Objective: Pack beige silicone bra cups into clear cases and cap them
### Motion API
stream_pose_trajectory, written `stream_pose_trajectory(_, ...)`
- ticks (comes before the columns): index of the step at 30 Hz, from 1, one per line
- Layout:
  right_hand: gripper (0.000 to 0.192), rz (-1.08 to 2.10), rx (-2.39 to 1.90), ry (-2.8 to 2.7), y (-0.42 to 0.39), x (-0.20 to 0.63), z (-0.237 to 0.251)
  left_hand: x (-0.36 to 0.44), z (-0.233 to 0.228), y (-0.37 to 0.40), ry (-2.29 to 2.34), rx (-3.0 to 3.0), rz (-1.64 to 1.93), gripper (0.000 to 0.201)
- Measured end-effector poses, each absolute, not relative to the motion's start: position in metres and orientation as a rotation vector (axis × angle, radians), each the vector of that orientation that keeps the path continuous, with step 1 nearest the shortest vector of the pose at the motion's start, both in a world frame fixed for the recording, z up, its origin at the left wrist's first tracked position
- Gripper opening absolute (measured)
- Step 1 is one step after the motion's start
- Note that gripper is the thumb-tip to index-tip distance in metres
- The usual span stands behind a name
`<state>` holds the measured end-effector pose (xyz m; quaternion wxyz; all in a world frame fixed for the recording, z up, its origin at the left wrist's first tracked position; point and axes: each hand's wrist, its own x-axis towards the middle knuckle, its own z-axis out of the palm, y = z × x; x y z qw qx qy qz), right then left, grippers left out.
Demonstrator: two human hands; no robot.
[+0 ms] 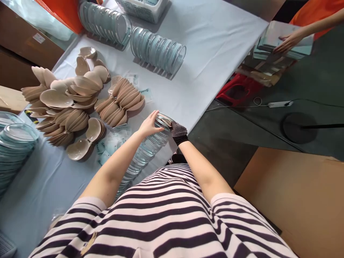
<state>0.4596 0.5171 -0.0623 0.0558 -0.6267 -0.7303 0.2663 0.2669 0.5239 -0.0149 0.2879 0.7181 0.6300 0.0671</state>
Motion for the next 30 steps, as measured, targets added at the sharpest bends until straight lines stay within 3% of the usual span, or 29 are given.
stream_pose_trajectory(8, 0.034, 1.236, -1.845, -1.735, 0.501, 0.465, -0.06, 0.27, -0.014, 0.522, 1.711, 1.931, 0.183, 0.082)
stream_pose_trajectory(14, 0.031, 1.032, -1.991, -2.135, 0.515, 0.449, -0.052, 0.272, -0.014, 0.522, 1.706, 1.948, 0.177, 0.083)
stream_pose_trajectory(19, 0.032, 1.506, -1.604, -2.098, 0.527, 0.466, -0.042, 0.275, -0.014, 0.518, 1.776, 1.964, 0.208, 0.079)
stream_pose_trajectory(21, 0.031, 1.428, -1.564, -2.033, 0.523, 0.474, -0.039, 0.276, -0.013, 0.515, 1.757, 2.064, 0.238, 0.067)
stream_pose_trajectory(26, 0.032, 0.794, -1.678, -2.027, 0.518, 0.472, -0.031, 0.274, -0.012, 0.518, 1.54, 2.193, 0.307, 0.035)
stream_pose_trajectory(30, 0.049, 0.771, -1.474, -2.097, 0.527, 0.455, -0.039, 0.276, -0.019, 0.532, 1.627, 2.077, 0.428, 0.032)
